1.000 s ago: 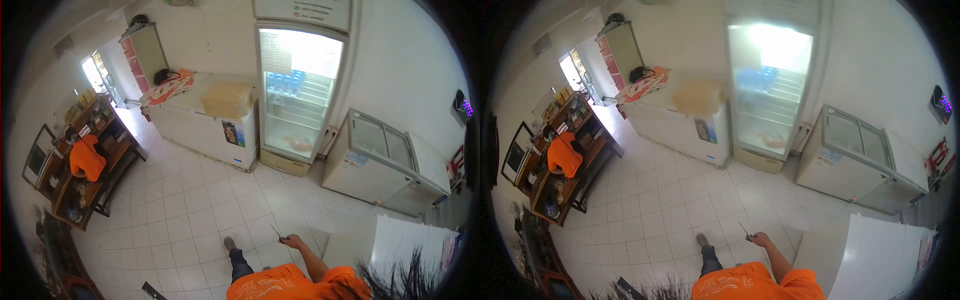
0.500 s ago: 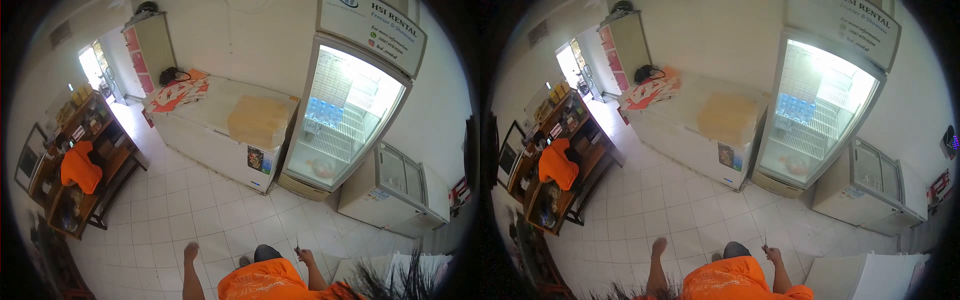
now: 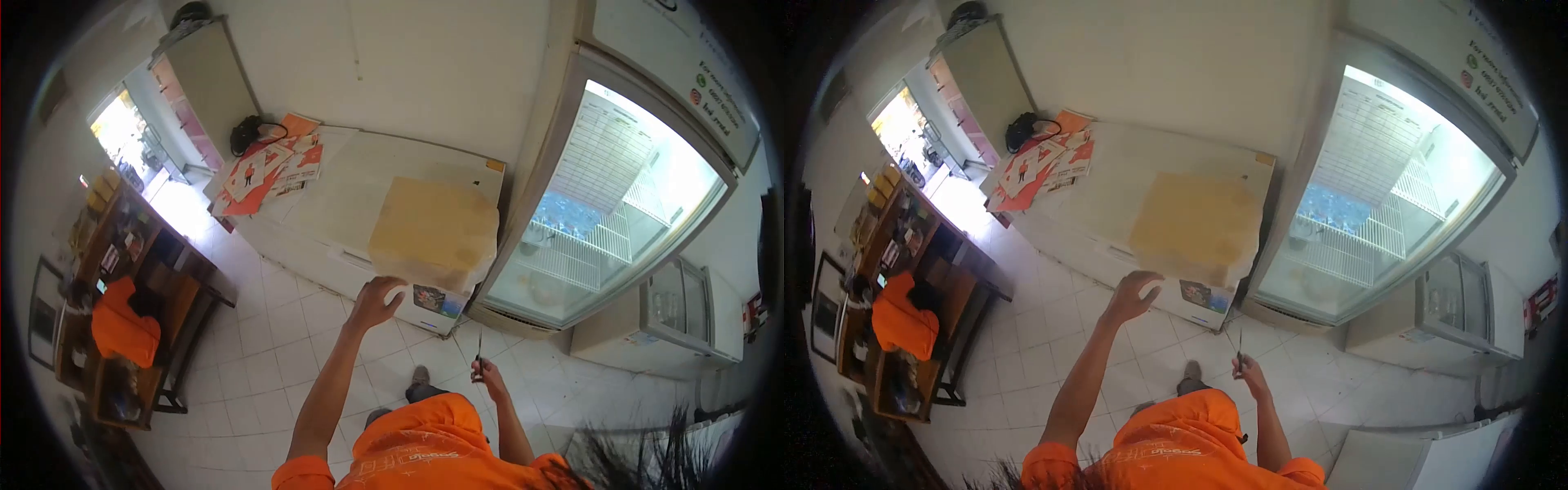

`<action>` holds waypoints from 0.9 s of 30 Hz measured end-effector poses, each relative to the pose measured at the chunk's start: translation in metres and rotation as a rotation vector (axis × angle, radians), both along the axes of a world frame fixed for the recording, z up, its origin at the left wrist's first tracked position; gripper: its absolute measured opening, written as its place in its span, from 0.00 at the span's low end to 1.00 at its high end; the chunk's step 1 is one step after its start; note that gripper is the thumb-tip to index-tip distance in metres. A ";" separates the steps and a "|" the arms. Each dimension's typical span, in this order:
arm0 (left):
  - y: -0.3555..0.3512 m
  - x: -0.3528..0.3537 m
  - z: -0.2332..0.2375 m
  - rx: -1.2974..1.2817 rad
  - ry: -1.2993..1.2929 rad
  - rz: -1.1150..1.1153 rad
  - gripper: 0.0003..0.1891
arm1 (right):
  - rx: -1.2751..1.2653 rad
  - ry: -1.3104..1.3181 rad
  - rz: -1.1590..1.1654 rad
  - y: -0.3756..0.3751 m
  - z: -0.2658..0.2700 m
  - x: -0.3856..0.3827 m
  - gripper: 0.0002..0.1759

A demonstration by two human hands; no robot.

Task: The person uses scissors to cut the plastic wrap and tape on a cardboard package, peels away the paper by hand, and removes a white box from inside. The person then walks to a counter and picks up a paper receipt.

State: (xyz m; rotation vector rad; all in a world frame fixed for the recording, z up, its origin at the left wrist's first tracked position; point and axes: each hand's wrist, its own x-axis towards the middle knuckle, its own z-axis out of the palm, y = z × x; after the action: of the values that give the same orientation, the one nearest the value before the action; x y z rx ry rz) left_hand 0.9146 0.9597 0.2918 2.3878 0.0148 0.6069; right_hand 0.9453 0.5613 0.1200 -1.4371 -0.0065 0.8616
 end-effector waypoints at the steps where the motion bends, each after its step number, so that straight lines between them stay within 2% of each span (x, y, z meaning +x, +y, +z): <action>1: 0.010 0.019 0.002 0.091 -0.003 -0.011 0.15 | 0.111 -0.021 0.007 0.015 0.006 0.012 0.24; 2: 0.021 0.035 0.003 0.082 0.019 -0.021 0.15 | 0.102 0.001 -0.003 0.027 0.011 0.022 0.24; 4: 0.042 0.072 0.008 0.305 0.066 -0.082 0.18 | 0.226 -0.062 0.065 0.055 0.044 0.046 0.28; 5: 0.058 0.092 -0.002 0.318 0.133 -0.140 0.19 | 0.248 -0.093 0.095 0.065 0.059 0.052 0.34; 8: 0.087 0.140 -0.009 0.445 0.066 -0.273 0.19 | 0.211 -0.149 0.068 0.084 0.083 0.062 0.39; 12: 0.118 0.197 -0.001 0.445 0.025 -0.548 0.18 | 0.147 -0.149 -0.029 0.092 0.096 0.060 0.39; 14: 0.128 0.216 0.004 0.357 0.098 -0.700 0.14 | 0.077 -0.186 -0.110 0.103 0.098 0.053 0.40; 17: 0.145 0.236 0.002 0.390 -0.045 -0.834 0.10 | 0.011 -0.180 -0.220 0.133 0.117 0.047 0.41; 20: 0.154 0.254 -0.003 0.338 -0.072 -0.926 0.08 | -0.032 -0.181 -0.310 0.167 0.128 0.042 0.43; 23: 0.155 0.265 -0.007 0.370 0.041 -1.051 0.08 | -0.039 -0.204 -0.345 0.196 0.137 0.036 0.45; 27: 0.164 0.289 -0.013 0.333 -0.013 -1.142 0.08 | 0.032 -0.240 -0.395 0.236 0.146 0.030 0.46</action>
State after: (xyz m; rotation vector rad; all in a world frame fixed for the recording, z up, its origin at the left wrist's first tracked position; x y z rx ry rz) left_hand 1.2033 1.1241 0.2788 2.1994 -1.4259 0.0540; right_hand 0.9750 0.7975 0.2655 -1.4412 0.0798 0.3632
